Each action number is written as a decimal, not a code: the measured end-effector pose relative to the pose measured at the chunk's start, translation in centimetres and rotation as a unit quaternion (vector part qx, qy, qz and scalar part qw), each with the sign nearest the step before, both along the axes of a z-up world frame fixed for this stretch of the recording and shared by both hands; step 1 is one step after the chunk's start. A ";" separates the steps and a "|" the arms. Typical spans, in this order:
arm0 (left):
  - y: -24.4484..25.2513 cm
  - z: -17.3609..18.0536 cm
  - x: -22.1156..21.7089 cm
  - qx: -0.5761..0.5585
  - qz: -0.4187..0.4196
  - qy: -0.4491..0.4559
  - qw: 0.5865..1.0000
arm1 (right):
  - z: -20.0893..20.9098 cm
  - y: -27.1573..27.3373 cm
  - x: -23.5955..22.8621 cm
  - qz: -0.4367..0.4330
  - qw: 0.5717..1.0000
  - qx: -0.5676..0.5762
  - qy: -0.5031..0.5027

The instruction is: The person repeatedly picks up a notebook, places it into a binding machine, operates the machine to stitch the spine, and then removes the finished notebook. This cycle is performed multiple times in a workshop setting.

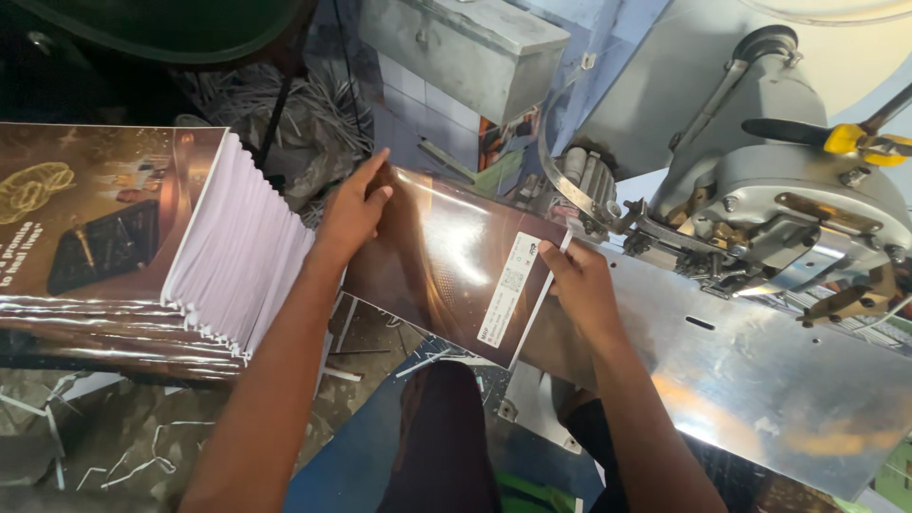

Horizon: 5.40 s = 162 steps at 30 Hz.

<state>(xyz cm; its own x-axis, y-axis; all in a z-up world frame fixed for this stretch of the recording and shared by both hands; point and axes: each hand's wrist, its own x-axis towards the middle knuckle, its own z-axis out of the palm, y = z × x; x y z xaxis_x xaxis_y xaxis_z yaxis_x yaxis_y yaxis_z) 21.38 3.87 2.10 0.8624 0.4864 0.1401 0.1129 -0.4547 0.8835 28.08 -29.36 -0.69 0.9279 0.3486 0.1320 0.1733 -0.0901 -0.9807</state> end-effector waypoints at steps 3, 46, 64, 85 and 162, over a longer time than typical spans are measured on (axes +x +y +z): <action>0.5 0.1 0.3 0.161 -0.032 -0.081 0.983 | 0.5 0.1 -0.3 -0.024 0.999 -0.021 0.034; -9.3 2.4 1.0 0.281 -0.045 0.110 0.952 | 3.9 -8.9 -4.0 -0.247 0.877 -0.404 -0.082; -16.1 1.3 1.8 0.299 -0.066 0.102 0.947 | 2.3 -16.1 -4.0 -0.298 0.841 -0.434 -0.128; -20.2 1.1 1.9 0.285 -0.091 0.042 0.953 | 1.8 -22.2 -2.5 -0.272 0.753 -0.408 -0.440; -22.0 2.1 1.8 0.216 -0.100 0.044 0.970 | 1.4 -25.3 -1.3 -0.184 0.816 -0.370 -0.404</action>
<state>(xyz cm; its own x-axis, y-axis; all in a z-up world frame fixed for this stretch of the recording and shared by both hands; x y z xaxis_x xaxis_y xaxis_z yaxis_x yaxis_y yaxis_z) 23.14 -18.14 4.19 0.9514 0.2210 0.2146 0.0516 -0.8010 0.5964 26.81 -54.68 0.70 0.7021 0.3271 0.6325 0.5640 -0.7976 -0.2137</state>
